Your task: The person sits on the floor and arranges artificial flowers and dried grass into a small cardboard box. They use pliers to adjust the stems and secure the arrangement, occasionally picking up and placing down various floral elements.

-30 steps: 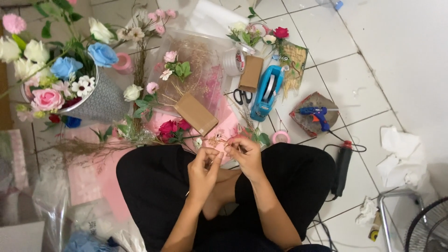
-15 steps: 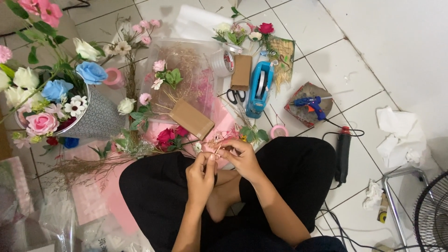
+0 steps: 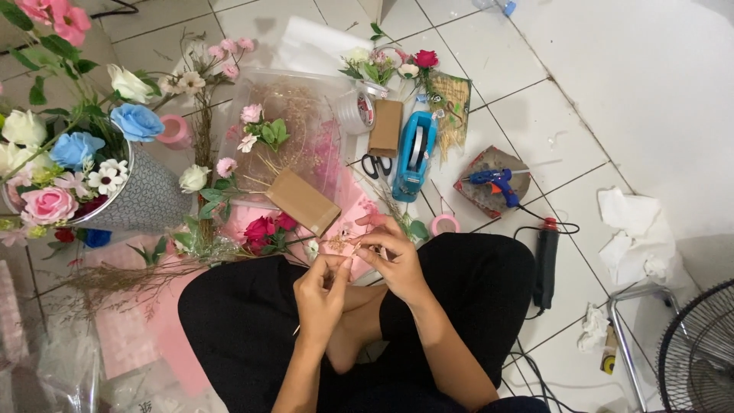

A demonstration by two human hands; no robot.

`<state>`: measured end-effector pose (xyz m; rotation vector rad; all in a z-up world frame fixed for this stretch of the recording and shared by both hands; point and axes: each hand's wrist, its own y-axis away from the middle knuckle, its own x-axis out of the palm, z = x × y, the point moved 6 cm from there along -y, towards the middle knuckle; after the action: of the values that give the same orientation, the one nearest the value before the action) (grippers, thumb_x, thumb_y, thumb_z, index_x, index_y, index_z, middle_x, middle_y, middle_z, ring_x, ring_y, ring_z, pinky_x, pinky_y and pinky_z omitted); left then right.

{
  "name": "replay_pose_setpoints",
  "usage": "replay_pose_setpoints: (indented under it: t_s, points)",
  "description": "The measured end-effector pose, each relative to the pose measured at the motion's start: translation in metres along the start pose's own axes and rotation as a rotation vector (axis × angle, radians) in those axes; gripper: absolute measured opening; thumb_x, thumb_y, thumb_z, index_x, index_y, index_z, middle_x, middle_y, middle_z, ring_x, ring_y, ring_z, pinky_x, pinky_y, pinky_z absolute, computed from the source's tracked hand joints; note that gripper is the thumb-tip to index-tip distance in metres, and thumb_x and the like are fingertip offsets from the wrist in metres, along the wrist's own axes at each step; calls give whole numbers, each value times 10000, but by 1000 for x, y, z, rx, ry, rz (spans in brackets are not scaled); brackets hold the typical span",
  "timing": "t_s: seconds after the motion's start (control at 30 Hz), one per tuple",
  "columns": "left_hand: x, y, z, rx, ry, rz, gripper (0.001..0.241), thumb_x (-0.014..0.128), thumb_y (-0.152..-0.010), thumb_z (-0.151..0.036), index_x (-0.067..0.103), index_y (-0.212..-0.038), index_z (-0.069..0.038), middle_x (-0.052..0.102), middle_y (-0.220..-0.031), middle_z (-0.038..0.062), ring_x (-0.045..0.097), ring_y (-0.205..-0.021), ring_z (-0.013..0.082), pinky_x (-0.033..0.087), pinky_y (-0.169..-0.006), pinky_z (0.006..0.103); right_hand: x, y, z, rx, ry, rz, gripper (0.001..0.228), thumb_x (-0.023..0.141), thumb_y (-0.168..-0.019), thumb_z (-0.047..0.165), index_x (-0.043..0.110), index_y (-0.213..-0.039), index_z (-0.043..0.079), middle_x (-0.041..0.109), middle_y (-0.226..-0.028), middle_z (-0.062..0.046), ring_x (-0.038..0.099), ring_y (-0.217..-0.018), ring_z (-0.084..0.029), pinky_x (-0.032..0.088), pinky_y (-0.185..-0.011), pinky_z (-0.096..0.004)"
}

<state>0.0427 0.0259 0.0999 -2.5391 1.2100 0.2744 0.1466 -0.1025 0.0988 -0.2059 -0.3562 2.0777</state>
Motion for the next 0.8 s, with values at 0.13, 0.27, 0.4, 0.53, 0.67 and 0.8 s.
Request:
replay_pose_setpoints:
  t_s: [0.13, 0.27, 0.4, 0.53, 0.67, 0.8]
  points:
    - [8, 2, 2, -23, 39, 46, 130, 728, -895, -105, 726, -766, -118, 655, -485, 48, 549, -415, 222, 459, -468, 303, 0, -4, 13, -84, -2, -45, 122, 769, -901, 103, 796, -1001, 38, 655, -1172, -159, 573, -822, -130, 474, -760, -290]
    - [20, 3, 6, -49, 143, 96, 194, 647, -949, -90, 714, -768, -111, 621, -449, 23, 491, -405, 169, 444, -473, 280, -2, -2, 9, -73, -9, -62, 84, 769, -896, 77, 805, -957, 33, 640, -1053, -135, 563, -872, -171, 464, -805, -312]
    - [28, 5, 20, -71, 195, 132, 189, 611, -974, -90, 720, -819, -95, 596, -455, 45, 459, -431, 154, 414, -476, 287, -1, 3, -1, -4, -83, -68, 93, 768, -896, 92, 774, -908, 0, 645, -873, -94, 469, -743, -135, 426, -697, -288]
    - [20, 0, 9, -97, 152, 68, 119, 740, -867, -49, 678, -968, -65, 665, -668, 96, 543, -517, 193, 470, -478, 296, -1, 0, -7, -28, -100, -99, 101, 723, -941, 105, 737, -890, 19, 646, -969, -103, 588, -1005, -219, 450, -848, -327]
    - [9, 1, 20, -86, 56, -27, 78, 796, -851, -100, 720, -856, -82, 643, -583, 68, 556, -496, 194, 461, -482, 305, 6, 1, -7, 25, -59, -148, 88, 768, -901, 93, 754, -907, 7, 640, -852, -90, 583, -880, -173, 476, -807, -335]
    - [0, 6, 17, -70, 73, -25, 83, 694, -941, -158, 673, -903, -87, 619, -705, -18, 546, -636, 63, 447, -608, 224, 14, 10, -23, 88, -84, -62, 146, 728, -922, 103, 756, -1035, 14, 727, -959, -113, 677, -948, -215, 557, -877, -308]
